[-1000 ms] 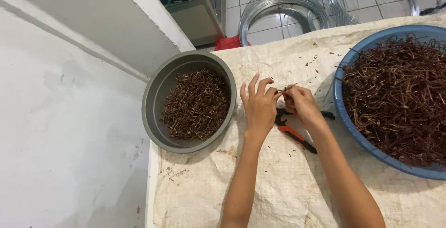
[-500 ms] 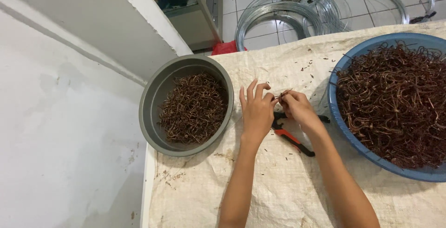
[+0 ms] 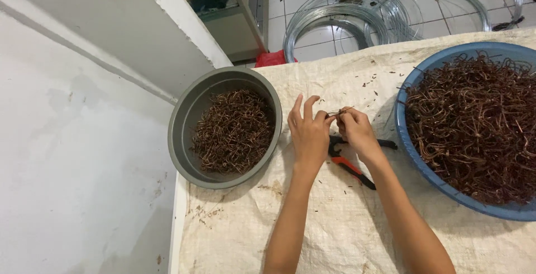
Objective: Cutting thin wires into smaller pieces using wire cutters and sorting them into a bowl
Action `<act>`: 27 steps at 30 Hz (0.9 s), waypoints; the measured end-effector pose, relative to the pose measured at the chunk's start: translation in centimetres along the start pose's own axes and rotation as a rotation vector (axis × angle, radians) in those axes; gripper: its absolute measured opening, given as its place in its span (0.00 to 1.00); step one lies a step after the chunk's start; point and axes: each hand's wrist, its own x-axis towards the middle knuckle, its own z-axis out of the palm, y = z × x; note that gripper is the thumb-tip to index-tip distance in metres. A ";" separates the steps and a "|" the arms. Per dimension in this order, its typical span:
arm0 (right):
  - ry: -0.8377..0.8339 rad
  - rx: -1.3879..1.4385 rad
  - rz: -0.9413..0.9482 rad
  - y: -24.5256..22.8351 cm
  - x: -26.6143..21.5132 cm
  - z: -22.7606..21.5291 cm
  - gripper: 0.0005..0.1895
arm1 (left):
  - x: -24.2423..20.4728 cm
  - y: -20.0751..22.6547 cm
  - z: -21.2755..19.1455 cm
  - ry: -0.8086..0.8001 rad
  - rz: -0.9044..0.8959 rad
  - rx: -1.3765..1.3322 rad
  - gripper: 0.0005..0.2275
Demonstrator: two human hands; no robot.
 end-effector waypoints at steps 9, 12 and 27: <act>0.031 -0.001 -0.025 0.4 -0.1 0.2 0.09 | -0.4 0.2 0.6 -0.068 -0.069 -0.062 0.14; 0.047 -0.039 -0.122 1.9 0.5 0.4 0.10 | -0.4 0.5 0.4 -0.074 -0.090 -0.078 0.14; 0.057 0.009 -0.073 1.8 0.7 0.6 0.09 | -0.1 0.2 -0.2 -0.119 -0.148 -0.142 0.15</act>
